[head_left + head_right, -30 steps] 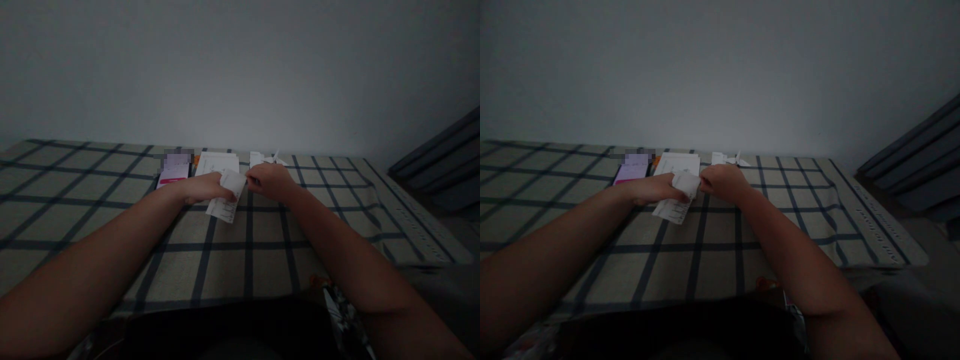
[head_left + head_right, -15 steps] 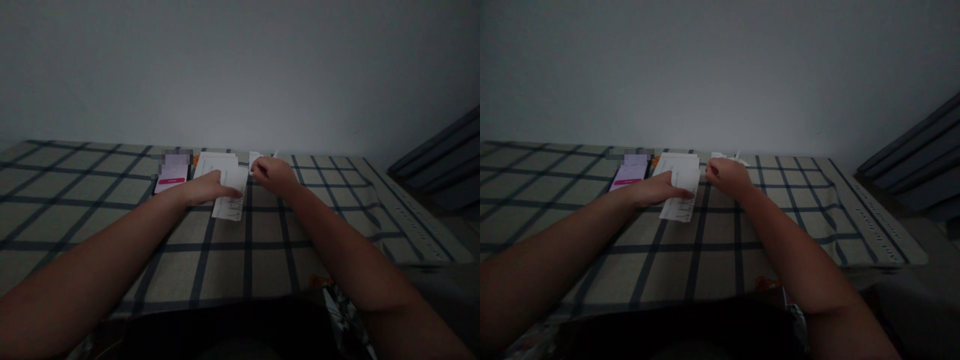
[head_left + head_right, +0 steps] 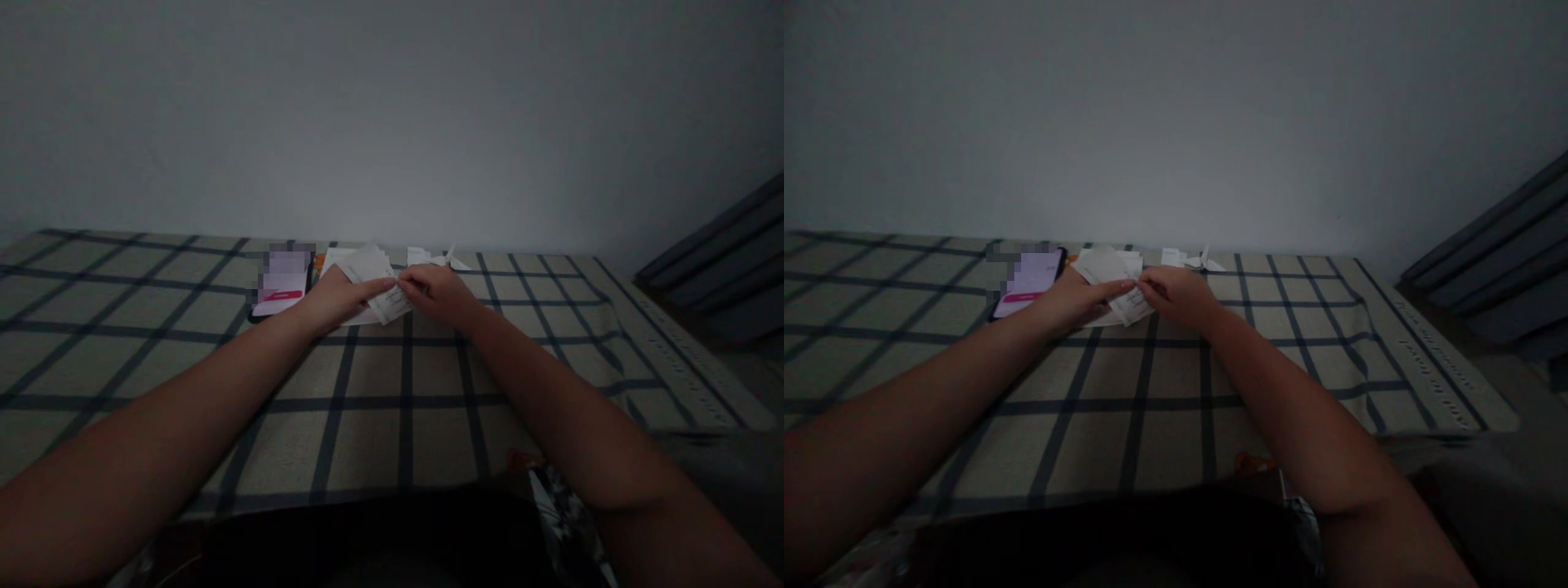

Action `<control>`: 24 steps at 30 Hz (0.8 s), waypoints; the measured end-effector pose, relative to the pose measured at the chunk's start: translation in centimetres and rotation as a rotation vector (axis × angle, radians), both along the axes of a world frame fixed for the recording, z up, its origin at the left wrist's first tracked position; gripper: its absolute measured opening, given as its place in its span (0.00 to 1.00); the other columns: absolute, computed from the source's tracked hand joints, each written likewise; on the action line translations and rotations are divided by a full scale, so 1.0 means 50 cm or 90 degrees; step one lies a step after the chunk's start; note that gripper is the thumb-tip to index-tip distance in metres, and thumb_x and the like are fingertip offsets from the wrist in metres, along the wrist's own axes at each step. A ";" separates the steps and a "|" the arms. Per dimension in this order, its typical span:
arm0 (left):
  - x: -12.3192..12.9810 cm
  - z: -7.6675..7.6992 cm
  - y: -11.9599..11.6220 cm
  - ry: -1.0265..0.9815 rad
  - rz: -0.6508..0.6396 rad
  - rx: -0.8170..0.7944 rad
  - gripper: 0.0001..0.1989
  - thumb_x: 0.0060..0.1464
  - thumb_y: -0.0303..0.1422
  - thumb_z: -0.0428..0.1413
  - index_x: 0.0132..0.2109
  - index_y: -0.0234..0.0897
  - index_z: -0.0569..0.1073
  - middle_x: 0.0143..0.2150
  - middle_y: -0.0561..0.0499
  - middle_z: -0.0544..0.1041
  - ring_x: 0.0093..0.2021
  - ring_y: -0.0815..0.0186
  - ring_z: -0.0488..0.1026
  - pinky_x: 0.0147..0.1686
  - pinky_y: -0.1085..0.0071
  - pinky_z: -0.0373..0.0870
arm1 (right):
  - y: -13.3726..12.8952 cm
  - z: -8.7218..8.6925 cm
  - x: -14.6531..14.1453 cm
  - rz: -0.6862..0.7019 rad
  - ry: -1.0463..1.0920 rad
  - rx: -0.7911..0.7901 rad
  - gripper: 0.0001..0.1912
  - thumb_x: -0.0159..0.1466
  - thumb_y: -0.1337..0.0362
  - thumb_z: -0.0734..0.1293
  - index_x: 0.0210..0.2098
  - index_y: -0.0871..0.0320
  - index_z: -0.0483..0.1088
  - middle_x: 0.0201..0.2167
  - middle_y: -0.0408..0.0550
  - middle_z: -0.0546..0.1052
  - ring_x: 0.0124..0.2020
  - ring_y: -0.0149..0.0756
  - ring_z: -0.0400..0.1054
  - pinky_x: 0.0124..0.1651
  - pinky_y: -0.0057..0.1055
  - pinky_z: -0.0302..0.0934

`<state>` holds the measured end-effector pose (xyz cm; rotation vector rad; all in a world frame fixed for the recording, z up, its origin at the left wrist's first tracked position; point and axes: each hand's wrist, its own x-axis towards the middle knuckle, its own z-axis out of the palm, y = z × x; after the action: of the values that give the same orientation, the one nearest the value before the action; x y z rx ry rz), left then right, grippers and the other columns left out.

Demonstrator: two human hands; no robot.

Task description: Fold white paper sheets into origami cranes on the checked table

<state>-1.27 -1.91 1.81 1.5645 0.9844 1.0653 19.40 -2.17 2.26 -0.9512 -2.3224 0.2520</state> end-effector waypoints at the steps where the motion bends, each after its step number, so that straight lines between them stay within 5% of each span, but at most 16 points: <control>1: 0.000 -0.001 0.002 -0.004 -0.001 0.008 0.24 0.48 0.41 0.65 0.50 0.34 0.76 0.50 0.40 0.81 0.49 0.52 0.78 0.48 0.58 0.75 | 0.000 -0.001 -0.004 0.004 0.044 -0.033 0.14 0.69 0.57 0.59 0.34 0.59 0.69 0.28 0.44 0.71 0.30 0.31 0.61 0.36 0.29 0.53; 8: -0.007 -0.001 0.001 0.026 0.028 0.071 0.22 0.46 0.42 0.66 0.45 0.31 0.78 0.45 0.41 0.82 0.47 0.52 0.78 0.50 0.57 0.73 | -0.001 -0.011 -0.031 0.006 0.289 -0.294 0.11 0.64 0.55 0.62 0.33 0.57 0.63 0.26 0.39 0.66 0.26 0.28 0.60 0.29 0.27 0.56; 24: 0.000 -0.005 0.016 -0.210 0.149 0.024 0.22 0.45 0.38 0.66 0.46 0.33 0.75 0.51 0.40 0.80 0.48 0.53 0.79 0.48 0.59 0.76 | 0.006 -0.010 -0.020 -0.040 0.216 -0.300 0.07 0.62 0.62 0.62 0.32 0.59 0.67 0.26 0.41 0.70 0.27 0.29 0.64 0.31 0.27 0.57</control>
<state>-1.28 -1.11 1.57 1.2690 0.9348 1.4592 18.42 -1.89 1.76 -1.1002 -1.9502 0.8912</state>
